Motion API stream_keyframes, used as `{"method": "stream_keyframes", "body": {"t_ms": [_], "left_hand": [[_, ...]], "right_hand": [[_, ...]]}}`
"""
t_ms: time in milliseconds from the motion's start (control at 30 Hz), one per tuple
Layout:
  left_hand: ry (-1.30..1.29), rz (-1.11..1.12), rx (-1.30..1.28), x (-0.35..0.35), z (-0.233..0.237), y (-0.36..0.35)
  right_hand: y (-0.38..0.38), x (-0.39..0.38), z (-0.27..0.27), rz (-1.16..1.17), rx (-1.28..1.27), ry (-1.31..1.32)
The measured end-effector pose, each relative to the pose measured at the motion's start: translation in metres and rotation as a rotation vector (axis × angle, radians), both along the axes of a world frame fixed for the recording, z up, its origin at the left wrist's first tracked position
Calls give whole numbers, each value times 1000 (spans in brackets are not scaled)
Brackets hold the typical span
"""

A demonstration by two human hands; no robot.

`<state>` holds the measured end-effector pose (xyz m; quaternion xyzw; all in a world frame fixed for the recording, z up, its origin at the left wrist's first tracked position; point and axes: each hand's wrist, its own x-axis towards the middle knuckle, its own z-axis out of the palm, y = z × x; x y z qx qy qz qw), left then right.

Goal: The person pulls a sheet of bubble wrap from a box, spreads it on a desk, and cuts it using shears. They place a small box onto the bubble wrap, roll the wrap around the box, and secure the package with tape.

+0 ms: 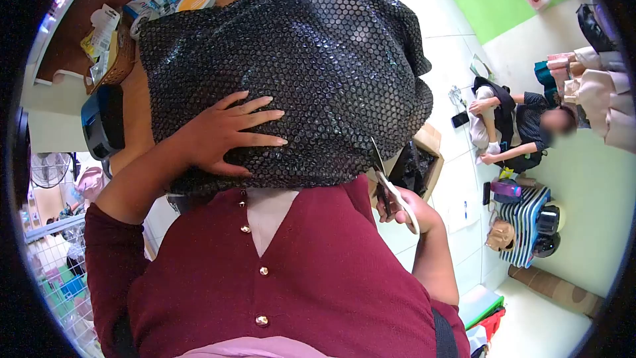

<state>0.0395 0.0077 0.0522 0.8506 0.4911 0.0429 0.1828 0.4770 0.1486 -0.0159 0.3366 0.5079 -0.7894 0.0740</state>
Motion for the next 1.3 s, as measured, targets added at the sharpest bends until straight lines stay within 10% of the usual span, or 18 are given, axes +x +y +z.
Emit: {"method": "stream_keyframes", "body": {"t_ms": [1300], "left_hand": [[-9, 56, -95, 15, 24, 25]], "right_hand": [[-7, -13, 3, -118, 51, 128]]}}
